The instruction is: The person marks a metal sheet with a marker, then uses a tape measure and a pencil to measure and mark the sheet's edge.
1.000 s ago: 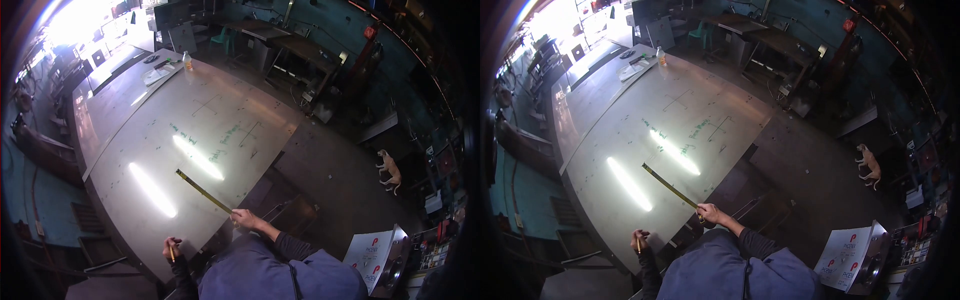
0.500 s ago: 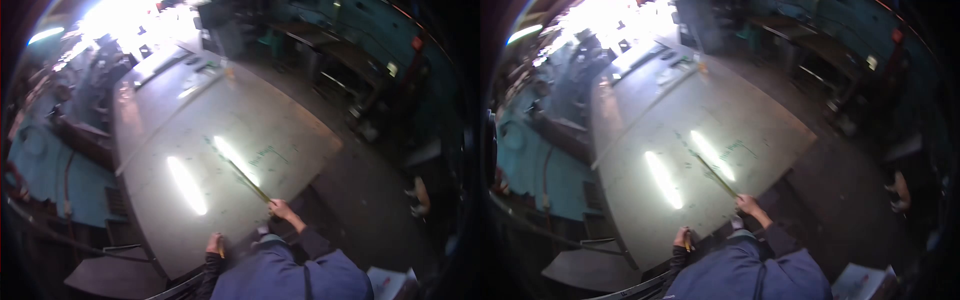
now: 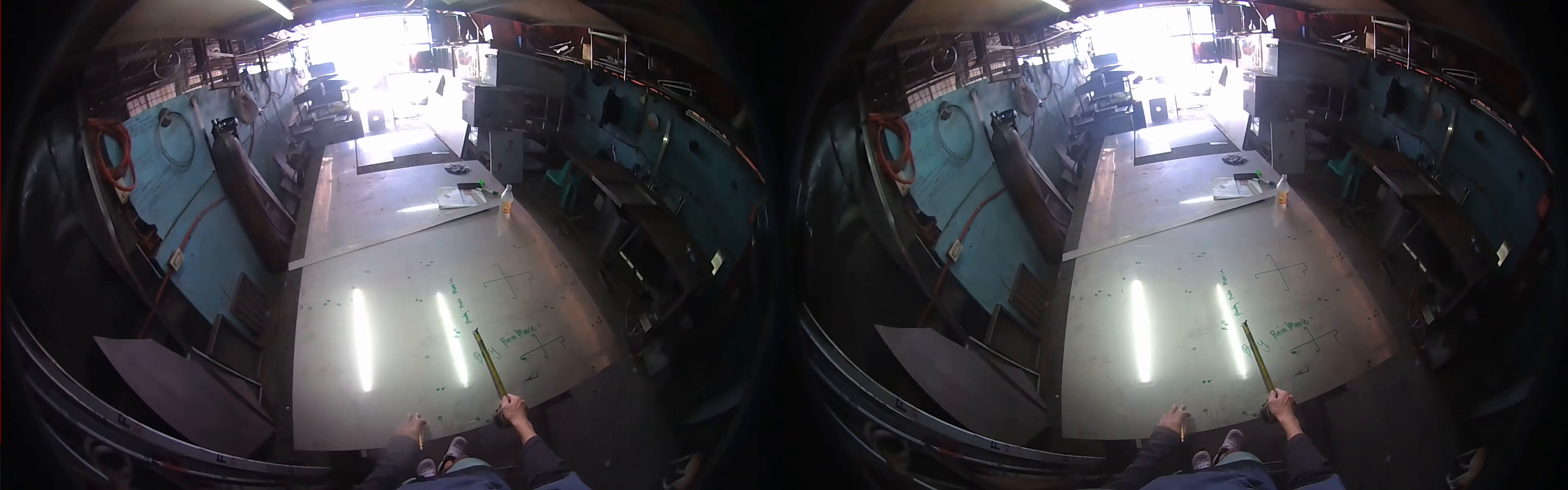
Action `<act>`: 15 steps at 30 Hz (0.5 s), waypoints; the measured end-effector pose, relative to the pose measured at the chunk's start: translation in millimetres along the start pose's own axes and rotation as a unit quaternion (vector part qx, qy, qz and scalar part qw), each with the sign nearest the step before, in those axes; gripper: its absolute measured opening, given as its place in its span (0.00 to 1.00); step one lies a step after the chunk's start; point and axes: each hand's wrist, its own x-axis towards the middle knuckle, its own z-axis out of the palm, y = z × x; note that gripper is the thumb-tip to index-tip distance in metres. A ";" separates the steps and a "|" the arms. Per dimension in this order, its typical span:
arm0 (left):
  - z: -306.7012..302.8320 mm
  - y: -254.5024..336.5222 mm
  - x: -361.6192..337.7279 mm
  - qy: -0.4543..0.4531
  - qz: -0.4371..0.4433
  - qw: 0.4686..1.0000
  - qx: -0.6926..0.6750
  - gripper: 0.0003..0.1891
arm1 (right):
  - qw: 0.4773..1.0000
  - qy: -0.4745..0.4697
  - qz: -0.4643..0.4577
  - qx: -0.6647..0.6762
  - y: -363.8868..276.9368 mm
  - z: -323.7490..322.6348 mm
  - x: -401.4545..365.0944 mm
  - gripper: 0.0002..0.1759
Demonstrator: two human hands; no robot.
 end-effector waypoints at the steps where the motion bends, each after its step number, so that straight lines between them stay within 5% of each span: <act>1: 0.2 -0.6 -0.2 -0.007 0.001 1.000 0.023 0.08 | 1.000 0.009 -0.003 -0.003 -1.3 -0.5 0.3 0.18; 6: -13.1 9.7 1.6 0.008 0.008 0.999 0.032 0.11 | 1.000 0.004 -0.004 -0.008 -1.5 0.9 -1.1 0.19; 8: -27.1 19.6 5.3 -0.070 -0.081 0.993 -0.043 0.10 | 1.000 0.008 -0.008 -0.007 -2.5 2.3 -0.5 0.19; 15: -37.7 31.1 14.9 -0.087 -0.114 0.989 -0.025 0.13 | 1.000 0.015 -0.018 -0.004 -0.2 2.9 0.0 0.19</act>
